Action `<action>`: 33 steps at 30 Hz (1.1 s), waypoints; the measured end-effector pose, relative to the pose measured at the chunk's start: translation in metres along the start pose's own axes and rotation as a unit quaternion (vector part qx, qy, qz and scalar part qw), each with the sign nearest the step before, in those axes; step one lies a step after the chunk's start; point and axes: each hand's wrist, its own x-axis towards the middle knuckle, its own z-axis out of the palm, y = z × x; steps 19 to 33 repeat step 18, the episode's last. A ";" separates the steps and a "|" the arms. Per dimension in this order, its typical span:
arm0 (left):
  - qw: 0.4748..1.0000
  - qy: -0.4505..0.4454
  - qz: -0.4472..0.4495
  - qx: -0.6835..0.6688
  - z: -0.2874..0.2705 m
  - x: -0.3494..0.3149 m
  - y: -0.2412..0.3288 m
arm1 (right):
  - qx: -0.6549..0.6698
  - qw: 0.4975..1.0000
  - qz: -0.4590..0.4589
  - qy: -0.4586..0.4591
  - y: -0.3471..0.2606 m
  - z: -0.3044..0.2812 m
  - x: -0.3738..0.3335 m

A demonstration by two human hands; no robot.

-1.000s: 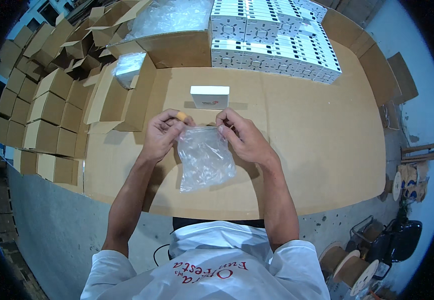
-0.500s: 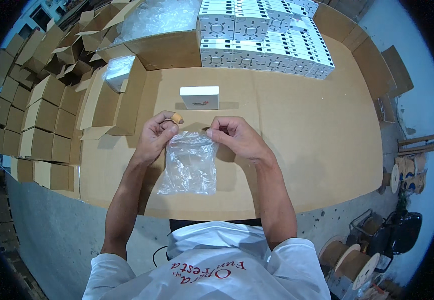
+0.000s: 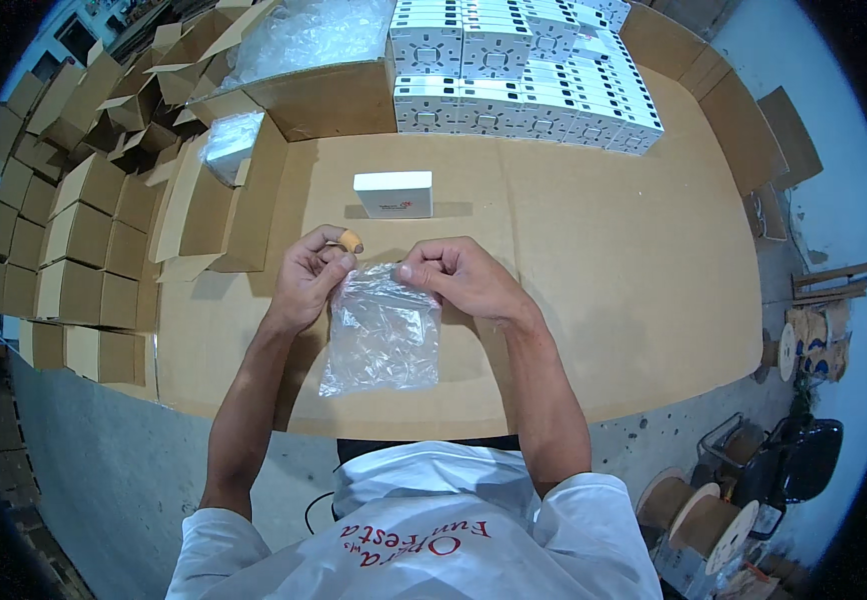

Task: The recorder is packing small white boxes into larger cardboard boxes and preparing individual items for shipment.

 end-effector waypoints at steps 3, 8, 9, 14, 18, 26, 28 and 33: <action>0.999 0.004 0.018 0.045 0.000 0.001 -0.001 | -0.044 0.997 -0.052 0.026 0.008 -0.003 0.002; 0.994 0.007 0.092 0.063 -0.003 0.003 -0.004 | -0.049 0.990 -0.102 0.079 0.008 0.000 0.001; 0.986 -0.002 0.154 0.069 -0.002 0.006 -0.006 | -0.044 0.986 -0.133 0.092 0.007 0.001 0.000; 0.998 0.004 0.066 0.005 0.000 0.004 -0.010 | -0.173 0.927 -0.312 0.118 0.009 -0.008 0.001; 0.990 -0.105 -0.052 0.080 -0.003 0.002 -0.010 | -0.217 0.905 -0.341 0.131 0.009 -0.008 0.001; 0.990 -0.105 -0.052 0.080 -0.003 0.002 -0.010 | -0.217 0.905 -0.341 0.131 0.009 -0.008 0.001; 0.990 -0.105 -0.052 0.080 -0.003 0.002 -0.010 | -0.217 0.905 -0.341 0.131 0.009 -0.008 0.001; 0.990 -0.105 -0.052 0.080 -0.003 0.002 -0.010 | -0.217 0.905 -0.341 0.131 0.009 -0.008 0.001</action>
